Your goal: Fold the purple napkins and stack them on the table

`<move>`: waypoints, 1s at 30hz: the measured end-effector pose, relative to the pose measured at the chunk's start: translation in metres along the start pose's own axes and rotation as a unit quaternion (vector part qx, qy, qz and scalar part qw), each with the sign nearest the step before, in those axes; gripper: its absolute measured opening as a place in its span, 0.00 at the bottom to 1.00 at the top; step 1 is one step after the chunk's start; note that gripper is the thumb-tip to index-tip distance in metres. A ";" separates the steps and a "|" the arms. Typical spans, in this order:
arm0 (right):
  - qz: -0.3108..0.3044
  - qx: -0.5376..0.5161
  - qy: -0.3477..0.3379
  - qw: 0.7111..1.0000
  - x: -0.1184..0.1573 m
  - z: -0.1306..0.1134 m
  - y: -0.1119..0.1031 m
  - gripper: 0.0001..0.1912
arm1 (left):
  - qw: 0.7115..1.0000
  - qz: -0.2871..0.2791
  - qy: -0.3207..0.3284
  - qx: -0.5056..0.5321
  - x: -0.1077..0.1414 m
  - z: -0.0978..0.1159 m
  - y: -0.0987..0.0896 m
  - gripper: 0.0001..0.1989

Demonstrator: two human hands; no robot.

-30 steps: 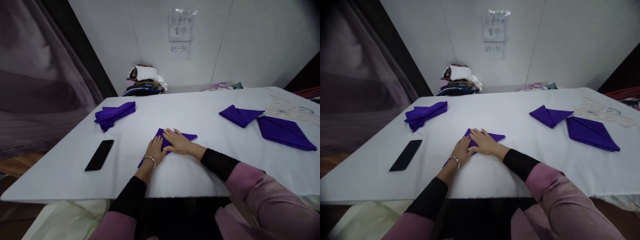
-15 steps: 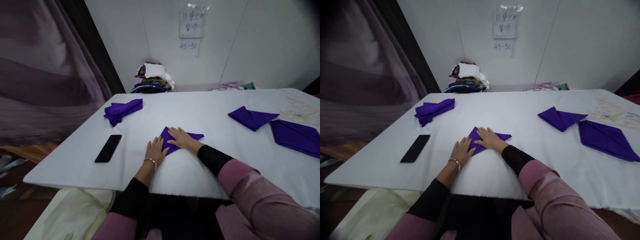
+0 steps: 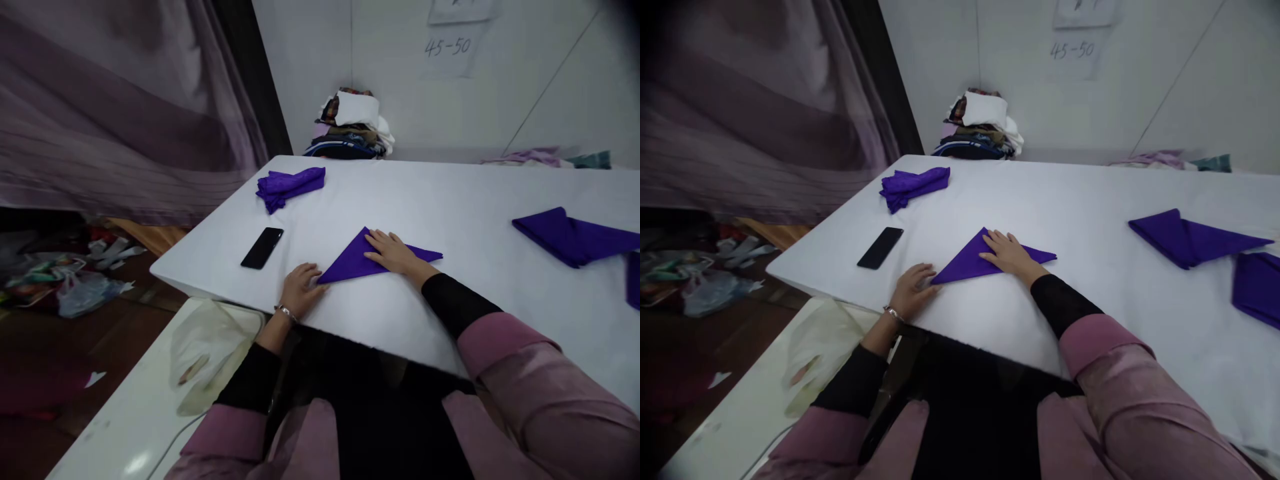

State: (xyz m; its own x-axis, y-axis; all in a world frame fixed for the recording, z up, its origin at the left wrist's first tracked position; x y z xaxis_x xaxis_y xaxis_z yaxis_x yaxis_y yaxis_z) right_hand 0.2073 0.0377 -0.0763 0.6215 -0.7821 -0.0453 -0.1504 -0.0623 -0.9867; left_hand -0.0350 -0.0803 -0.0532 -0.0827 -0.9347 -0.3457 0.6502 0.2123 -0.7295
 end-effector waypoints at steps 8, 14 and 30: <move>0.006 0.010 -0.001 1.000 0.000 -0.002 -0.001 0.39 | 0.999 -0.022 -0.044 -0.023 -0.007 -0.004 0.011 0.05; 0.020 0.014 -0.010 1.000 -0.002 -0.002 -0.001 0.39 | 0.995 -0.022 -0.095 -0.017 -0.023 0.010 0.012 0.20; 0.026 0.023 -0.051 0.998 0.009 -0.023 -0.021 0.33 | 0.972 -0.146 -0.181 -0.026 -0.026 0.049 0.048 0.23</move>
State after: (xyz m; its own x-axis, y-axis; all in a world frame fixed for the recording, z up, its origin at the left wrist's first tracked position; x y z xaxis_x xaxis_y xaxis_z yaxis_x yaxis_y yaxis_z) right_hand 0.1986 0.0172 -0.0522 0.6890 -0.7163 -0.1103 -0.1500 0.0080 -0.9887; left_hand 0.0353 -0.0593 -0.0504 0.0190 -0.9944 0.1039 0.5985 -0.0719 -0.7979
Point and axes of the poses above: each hand's wrist, its own x-axis away from the middle knuckle, its own y-axis out of the palm, z = x × y, the point moved 5 cm from there along -x, towards the middle knuckle, and after that the axes turned 6 degrees about x, right-handed, at the moved point
